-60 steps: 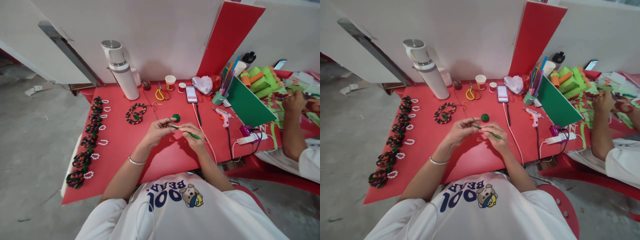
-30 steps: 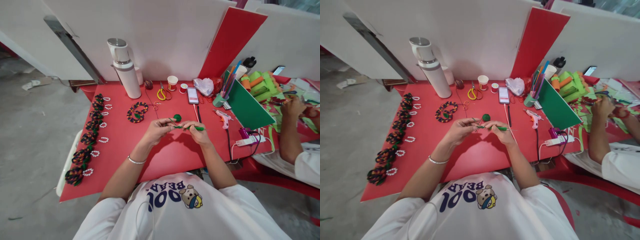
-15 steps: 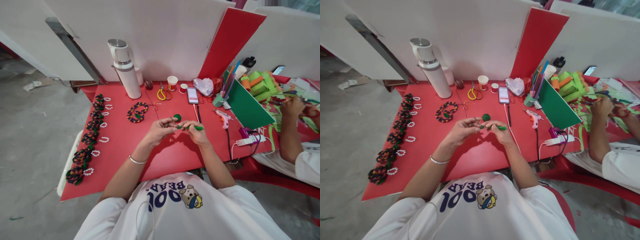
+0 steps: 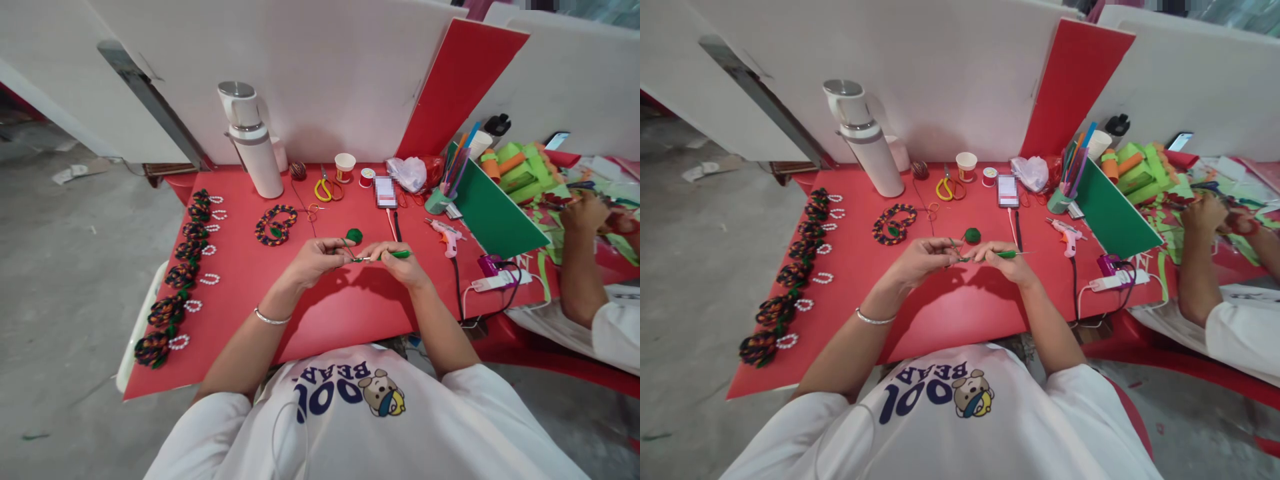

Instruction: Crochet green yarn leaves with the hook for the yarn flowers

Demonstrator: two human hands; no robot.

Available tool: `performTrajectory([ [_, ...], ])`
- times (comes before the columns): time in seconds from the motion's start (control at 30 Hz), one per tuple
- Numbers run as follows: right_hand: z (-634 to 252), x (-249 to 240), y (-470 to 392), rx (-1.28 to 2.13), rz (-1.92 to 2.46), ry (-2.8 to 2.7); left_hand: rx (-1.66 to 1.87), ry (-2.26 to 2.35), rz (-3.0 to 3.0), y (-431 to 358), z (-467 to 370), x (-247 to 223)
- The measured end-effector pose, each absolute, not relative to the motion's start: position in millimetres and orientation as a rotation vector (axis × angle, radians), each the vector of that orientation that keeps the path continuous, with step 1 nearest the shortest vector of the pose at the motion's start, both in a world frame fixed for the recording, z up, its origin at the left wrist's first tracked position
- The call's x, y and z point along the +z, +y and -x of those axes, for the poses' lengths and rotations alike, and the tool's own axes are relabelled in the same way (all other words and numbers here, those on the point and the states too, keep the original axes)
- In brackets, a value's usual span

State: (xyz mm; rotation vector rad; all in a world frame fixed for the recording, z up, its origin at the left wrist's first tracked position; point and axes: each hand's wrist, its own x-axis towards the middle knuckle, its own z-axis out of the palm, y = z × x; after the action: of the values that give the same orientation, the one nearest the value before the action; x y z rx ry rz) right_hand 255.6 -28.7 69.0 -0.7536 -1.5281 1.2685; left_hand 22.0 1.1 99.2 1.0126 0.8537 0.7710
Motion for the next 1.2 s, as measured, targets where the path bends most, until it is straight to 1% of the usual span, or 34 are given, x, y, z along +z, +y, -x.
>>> performTrajectory([
  [0.23, -261.0, 87.1, -30.9, 1.258, 0.809, -1.647, 0.804, 0.903, -1.035, 1.4, -25.5, 99.6],
  [0.47, -260.5, 89.8, -31.4, 1.192, 0.798, -1.692, 0.84, 0.915, -1.064, 2.0, -27.3, 98.1],
  [0.6, -259.3, 91.9, -32.9, 1.125, 0.861, -1.733, 0.871, 0.925, -1.088, 1.9, -27.8, 97.2],
  [0.73, -252.6, 97.1, -36.8, 0.959, 0.905, -1.82, 0.907, 0.954, -1.091, 2.6, -29.0, 94.3],
  [1.03, -227.6, 86.0, -50.8, 0.331, 0.934, -2.002, 0.997, 0.967, -0.971, 3.7, -31.2, 90.5],
  [1.2, -217.5, 78.3, -55.8, 0.222, 1.027, -1.961, 1.032, 0.953, -0.941, 1.9, -34.8, 91.7],
])
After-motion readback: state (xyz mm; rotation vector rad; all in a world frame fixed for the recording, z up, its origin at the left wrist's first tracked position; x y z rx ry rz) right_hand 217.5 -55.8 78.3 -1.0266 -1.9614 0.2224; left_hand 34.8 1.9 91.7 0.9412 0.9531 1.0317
